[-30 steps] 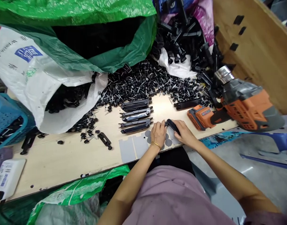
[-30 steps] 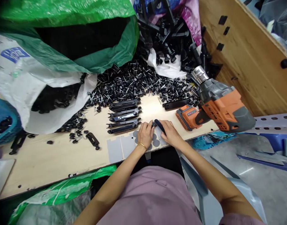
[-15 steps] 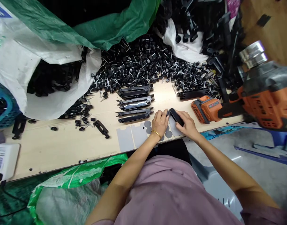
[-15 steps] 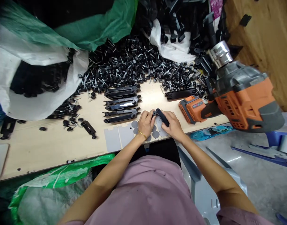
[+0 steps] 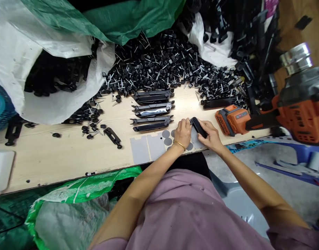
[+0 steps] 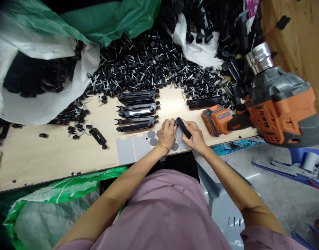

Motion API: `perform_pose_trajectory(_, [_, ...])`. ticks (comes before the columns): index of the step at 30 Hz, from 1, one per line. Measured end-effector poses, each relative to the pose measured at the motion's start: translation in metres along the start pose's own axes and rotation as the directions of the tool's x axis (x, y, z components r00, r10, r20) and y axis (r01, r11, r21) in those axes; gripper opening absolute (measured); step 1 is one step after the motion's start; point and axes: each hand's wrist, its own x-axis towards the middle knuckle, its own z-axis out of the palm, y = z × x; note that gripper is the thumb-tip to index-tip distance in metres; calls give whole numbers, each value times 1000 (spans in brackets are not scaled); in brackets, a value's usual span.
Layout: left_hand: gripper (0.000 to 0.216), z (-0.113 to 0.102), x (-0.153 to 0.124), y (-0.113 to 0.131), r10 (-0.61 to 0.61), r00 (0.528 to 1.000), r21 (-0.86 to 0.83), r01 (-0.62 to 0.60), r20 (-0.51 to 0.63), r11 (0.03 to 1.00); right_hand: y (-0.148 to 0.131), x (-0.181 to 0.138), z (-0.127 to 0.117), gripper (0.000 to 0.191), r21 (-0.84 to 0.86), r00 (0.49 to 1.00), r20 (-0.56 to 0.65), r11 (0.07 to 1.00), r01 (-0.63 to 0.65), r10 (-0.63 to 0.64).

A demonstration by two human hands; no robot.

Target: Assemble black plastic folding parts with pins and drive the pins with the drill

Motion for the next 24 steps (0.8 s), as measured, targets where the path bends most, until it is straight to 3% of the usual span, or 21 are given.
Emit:
perform_pose_trajectory(4, [30,-8,19,-13,164,983,-88,-157,80,984,0,0,1,64,0,1000,-22,1000,-3,3])
perform_pose_trajectory(9, [28,-5,32,-22,271,959,-251,-244,79,937,0,0,2,64,16,999,-51,1000,0,1])
perform_pose_trajectory(14, [32,9,22,-8,26,998,-354,-47,-62,934,-1,2,3,68,-12,998,-60,1000,14,-14])
perform_pose_trajectory(19, [30,10,19,-6,54,994,-398,-89,-99,913,-3,2,4,72,-8,997,-71,1000,11,-11])
perform_pose_trajectory(24, [33,11,17,-4,-15,991,-397,-39,-134,917,-6,5,4,73,-6,997,-73,1000,1,-1])
